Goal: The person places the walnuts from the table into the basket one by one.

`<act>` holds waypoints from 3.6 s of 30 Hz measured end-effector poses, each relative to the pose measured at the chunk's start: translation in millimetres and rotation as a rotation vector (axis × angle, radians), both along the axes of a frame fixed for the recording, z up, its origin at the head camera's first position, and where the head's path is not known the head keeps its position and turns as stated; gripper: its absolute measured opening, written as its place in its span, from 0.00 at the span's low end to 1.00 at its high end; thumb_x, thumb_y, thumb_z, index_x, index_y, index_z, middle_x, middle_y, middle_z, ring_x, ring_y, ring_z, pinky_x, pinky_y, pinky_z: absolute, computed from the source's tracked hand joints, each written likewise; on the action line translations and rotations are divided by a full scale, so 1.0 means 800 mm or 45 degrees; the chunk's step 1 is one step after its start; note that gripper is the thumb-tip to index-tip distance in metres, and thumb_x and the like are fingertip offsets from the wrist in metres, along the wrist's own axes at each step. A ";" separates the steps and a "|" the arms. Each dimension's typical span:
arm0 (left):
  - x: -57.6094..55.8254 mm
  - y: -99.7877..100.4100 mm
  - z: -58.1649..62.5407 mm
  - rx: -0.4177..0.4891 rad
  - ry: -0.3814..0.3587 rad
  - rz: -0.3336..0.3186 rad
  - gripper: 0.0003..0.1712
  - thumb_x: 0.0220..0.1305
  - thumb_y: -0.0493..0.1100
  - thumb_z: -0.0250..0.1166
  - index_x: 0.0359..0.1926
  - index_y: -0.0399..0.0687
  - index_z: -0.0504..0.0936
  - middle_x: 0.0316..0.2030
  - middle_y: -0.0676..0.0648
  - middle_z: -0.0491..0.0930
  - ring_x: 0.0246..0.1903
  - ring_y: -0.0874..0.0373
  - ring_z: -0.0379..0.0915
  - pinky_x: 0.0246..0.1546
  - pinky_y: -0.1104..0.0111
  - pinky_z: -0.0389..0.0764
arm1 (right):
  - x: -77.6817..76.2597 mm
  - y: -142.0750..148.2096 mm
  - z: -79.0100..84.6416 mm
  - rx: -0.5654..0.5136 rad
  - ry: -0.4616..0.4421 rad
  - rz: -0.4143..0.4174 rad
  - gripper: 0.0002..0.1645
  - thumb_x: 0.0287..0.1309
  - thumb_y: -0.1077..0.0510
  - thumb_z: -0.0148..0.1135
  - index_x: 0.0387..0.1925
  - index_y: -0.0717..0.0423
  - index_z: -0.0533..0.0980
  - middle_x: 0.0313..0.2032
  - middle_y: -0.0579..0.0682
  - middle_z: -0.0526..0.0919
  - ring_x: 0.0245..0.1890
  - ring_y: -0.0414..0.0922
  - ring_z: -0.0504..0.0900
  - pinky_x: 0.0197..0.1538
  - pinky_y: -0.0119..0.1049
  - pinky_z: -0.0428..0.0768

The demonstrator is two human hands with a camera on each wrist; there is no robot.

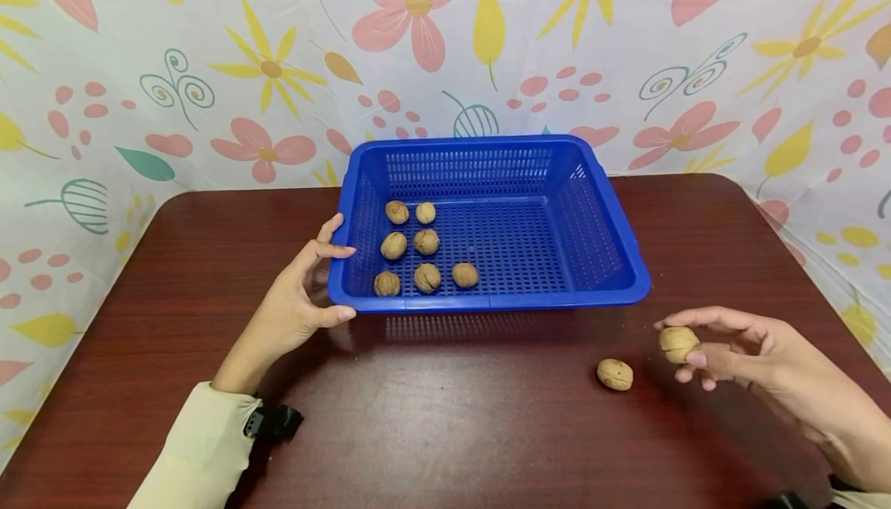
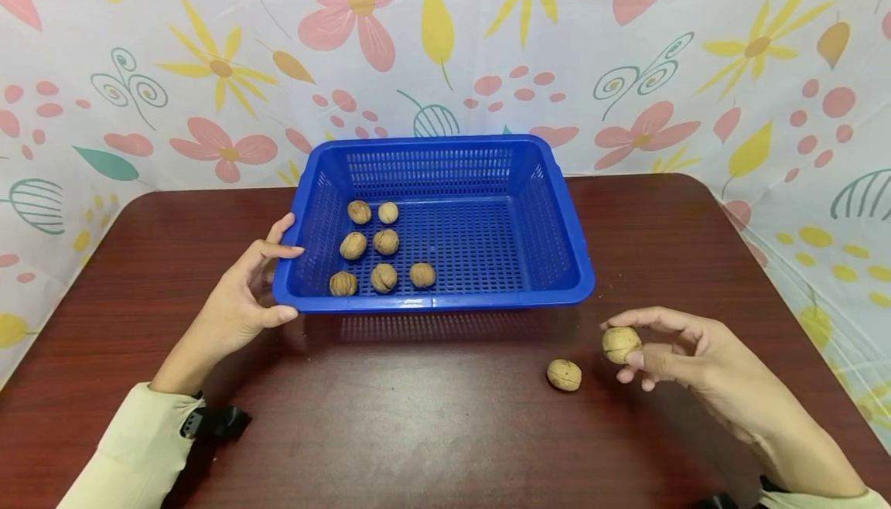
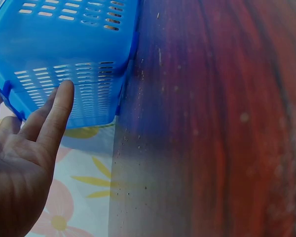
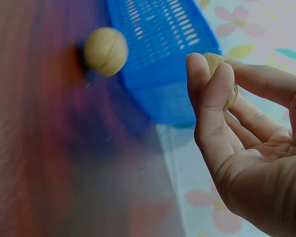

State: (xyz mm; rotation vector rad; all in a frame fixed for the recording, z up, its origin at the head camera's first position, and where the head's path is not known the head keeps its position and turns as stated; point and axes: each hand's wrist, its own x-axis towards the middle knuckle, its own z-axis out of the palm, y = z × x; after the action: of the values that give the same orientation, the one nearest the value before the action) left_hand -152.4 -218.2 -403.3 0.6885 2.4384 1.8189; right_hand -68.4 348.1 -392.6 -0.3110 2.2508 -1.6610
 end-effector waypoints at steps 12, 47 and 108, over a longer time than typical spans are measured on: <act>0.002 0.000 0.002 0.000 -0.003 0.006 0.38 0.57 0.32 0.78 0.67 0.38 0.72 0.85 0.54 0.47 0.57 0.63 0.79 0.55 0.74 0.82 | -0.061 -0.052 0.080 -0.342 0.076 0.198 0.29 0.70 0.82 0.44 0.67 0.66 0.73 0.51 0.57 0.90 0.38 0.48 0.91 0.33 0.38 0.85; 0.000 0.001 -0.001 0.010 0.014 -0.004 0.38 0.57 0.35 0.79 0.67 0.37 0.72 0.85 0.53 0.47 0.57 0.64 0.80 0.54 0.74 0.83 | -0.306 -0.275 0.092 -0.299 -0.304 0.402 0.17 0.70 0.71 0.59 0.53 0.54 0.83 0.46 0.50 0.87 0.42 0.51 0.91 0.45 0.37 0.87; 0.000 0.001 -0.001 -0.005 0.016 0.006 0.38 0.58 0.38 0.80 0.67 0.38 0.73 0.85 0.54 0.47 0.57 0.61 0.80 0.54 0.75 0.82 | -0.225 -0.153 0.159 0.029 -0.089 0.334 0.17 0.75 0.65 0.58 0.58 0.53 0.83 0.58 0.48 0.87 0.40 0.47 0.91 0.36 0.32 0.86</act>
State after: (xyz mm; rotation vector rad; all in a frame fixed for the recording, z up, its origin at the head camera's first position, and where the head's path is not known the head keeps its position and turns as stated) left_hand -152.7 -217.5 -404.3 0.6969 2.4524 1.8169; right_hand -248.8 225.5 -265.5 -0.5106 2.0750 -1.4868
